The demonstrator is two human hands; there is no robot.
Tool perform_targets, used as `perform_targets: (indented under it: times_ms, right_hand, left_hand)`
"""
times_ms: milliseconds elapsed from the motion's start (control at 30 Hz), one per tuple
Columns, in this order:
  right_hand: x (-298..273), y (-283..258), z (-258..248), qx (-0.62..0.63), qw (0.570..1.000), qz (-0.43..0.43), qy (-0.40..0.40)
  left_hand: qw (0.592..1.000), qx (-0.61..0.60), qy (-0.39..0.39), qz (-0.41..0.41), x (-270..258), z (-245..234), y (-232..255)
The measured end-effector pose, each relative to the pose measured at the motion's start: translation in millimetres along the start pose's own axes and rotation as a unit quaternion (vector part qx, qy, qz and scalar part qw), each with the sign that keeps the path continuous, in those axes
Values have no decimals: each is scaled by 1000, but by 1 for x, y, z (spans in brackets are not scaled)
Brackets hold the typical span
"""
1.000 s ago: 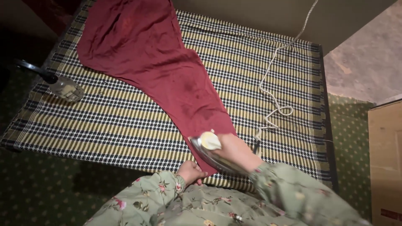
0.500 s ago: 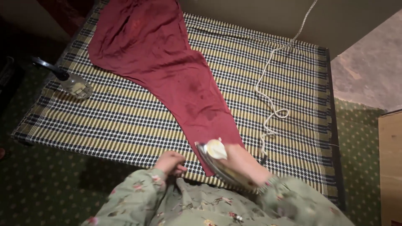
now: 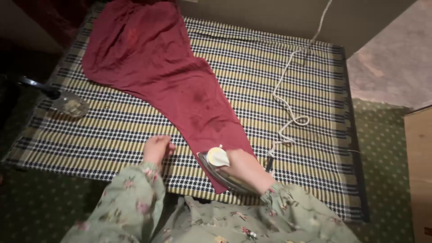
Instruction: Ironing a pair of maroon trousers on an ironing board using an electric iron and a spray bottle.
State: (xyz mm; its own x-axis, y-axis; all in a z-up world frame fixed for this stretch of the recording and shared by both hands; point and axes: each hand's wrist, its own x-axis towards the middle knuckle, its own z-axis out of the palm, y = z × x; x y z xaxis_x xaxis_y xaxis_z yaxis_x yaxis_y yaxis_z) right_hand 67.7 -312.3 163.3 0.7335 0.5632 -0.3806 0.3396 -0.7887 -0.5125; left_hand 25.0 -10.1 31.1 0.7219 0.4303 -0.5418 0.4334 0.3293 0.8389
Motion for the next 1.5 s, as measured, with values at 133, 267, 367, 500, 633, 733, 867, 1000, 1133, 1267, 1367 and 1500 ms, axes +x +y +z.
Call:
perform_targets:
  times_ms: [133, 267, 367, 500, 633, 733, 867, 1000, 1133, 1267, 1367, 1500]
  right_hand:
    - [-3, 24, 5, -11, 1000, -8, -28]
    - [-21, 65, 1, 0, 1000, 29, -9]
    - [-37, 86, -8, 45, 992, 109, 33]
    - [-45, 122, -2, 78, 967, 225, 93]
    - [-52, 131, 9, 73, 961, 233, 131]
    - [-60, 118, -2, 98, 965, 219, 108]
    - [-51, 84, -15, 67, 992, 102, 36]
    - [-22, 54, -21, 51, 988, 135, 58]
    - [17, 31, -19, 78, 965, 221, 114]
    - [48, 17, -26, 77, 960, 240, 125]
    - [62, 13, -30, 44, 977, 183, 100]
    - [81, 10, -36, -7, 984, 141, 113]
  left_hand:
    - [997, 43, 31, 59, 10, 47, 21]
    - [951, 226, 60, 203, 5, 85, 26]
    - [889, 356, 48, 283, -11, 104, 17]
    - [705, 579, -57, 406, -9, 124, -21]
    - [589, 656, -172, 438, -13, 132, -27]
    - [592, 672, -221, 386, -15, 136, 6]
    - [608, 706, -202, 303, 4, 123, 52]
    - [593, 707, -206, 325, 56, 118, 65]
    - [577, 680, -214, 398, 123, 126, 56]
    - [572, 659, -218, 438, 145, 144, 88]
    - [587, 656, -226, 417, 163, 162, 112]
    - [603, 654, -207, 408, 210, 189, 123]
